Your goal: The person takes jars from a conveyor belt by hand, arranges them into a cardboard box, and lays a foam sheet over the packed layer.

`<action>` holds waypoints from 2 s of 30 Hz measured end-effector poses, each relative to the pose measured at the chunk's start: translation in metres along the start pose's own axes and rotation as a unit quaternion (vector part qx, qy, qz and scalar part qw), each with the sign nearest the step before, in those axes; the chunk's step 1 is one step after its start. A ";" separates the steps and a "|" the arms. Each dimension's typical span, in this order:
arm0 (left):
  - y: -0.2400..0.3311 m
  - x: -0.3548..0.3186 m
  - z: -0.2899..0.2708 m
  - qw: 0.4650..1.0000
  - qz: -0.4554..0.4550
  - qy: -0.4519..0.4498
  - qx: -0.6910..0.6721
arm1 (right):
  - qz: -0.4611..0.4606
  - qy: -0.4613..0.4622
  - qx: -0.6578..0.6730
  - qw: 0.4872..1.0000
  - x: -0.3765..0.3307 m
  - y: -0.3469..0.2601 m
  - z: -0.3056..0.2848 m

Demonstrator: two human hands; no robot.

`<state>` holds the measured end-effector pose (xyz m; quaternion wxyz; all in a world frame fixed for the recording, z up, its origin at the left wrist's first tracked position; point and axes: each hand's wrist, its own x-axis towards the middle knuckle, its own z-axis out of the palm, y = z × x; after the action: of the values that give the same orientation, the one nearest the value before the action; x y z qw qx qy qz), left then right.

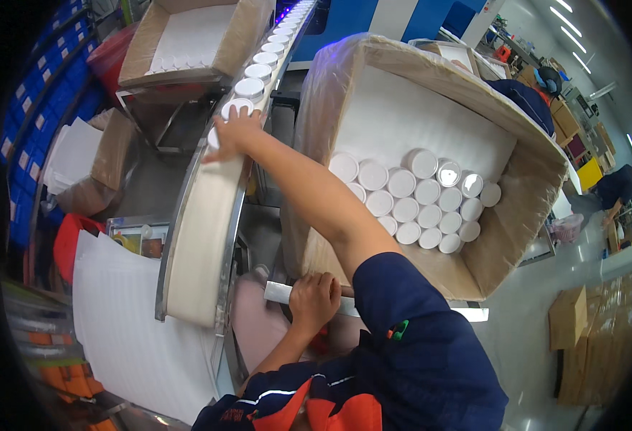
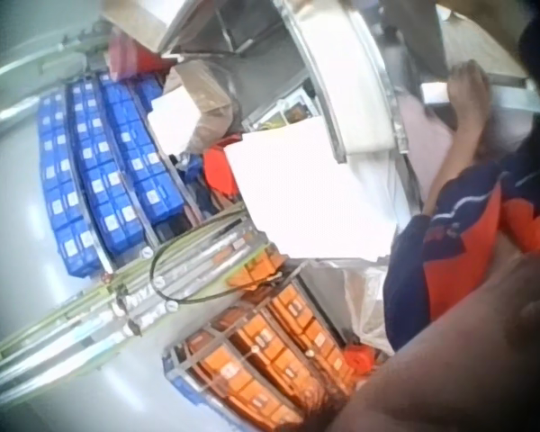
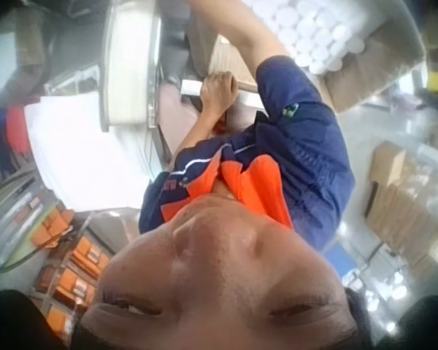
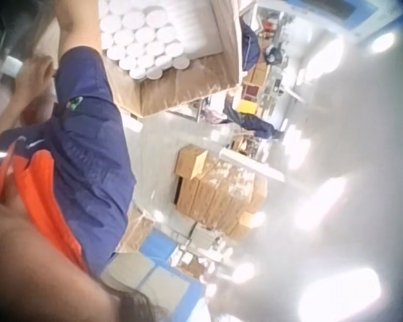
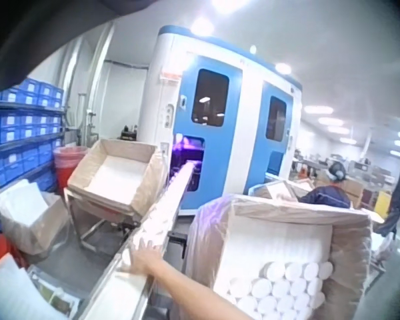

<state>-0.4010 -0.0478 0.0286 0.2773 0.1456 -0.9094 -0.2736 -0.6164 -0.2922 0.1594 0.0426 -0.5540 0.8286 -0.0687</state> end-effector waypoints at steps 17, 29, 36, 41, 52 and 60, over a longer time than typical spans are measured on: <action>0.003 0.003 0.000 0.999 -0.010 0.019 0.035 | -0.240 0.214 0.156 0.934 -0.095 -0.027 -0.012; 0.007 0.006 0.004 0.999 -0.016 0.019 0.037 | 0.250 0.508 -0.013 0.825 -0.230 0.183 -0.015; 0.012 0.007 0.003 0.999 -0.033 0.018 0.032 | 0.367 0.368 -0.074 0.851 -0.195 0.207 0.023; 0.011 0.006 0.003 0.998 -0.039 0.017 0.036 | 0.411 0.320 -0.042 0.852 -0.196 0.190 0.038; 0.006 0.004 -0.001 0.999 -0.026 0.029 0.025 | -0.121 0.583 0.127 0.793 -0.201 0.063 -0.052; 0.004 0.004 0.000 1.000 -0.011 0.011 0.023 | -0.058 0.199 -0.098 0.973 -0.027 -0.007 -0.033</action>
<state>-0.4045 -0.0462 0.0321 0.2813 0.1651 -0.9105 -0.2543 -0.6046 -0.2673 0.1930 -0.1821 -0.5778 0.7895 -0.0984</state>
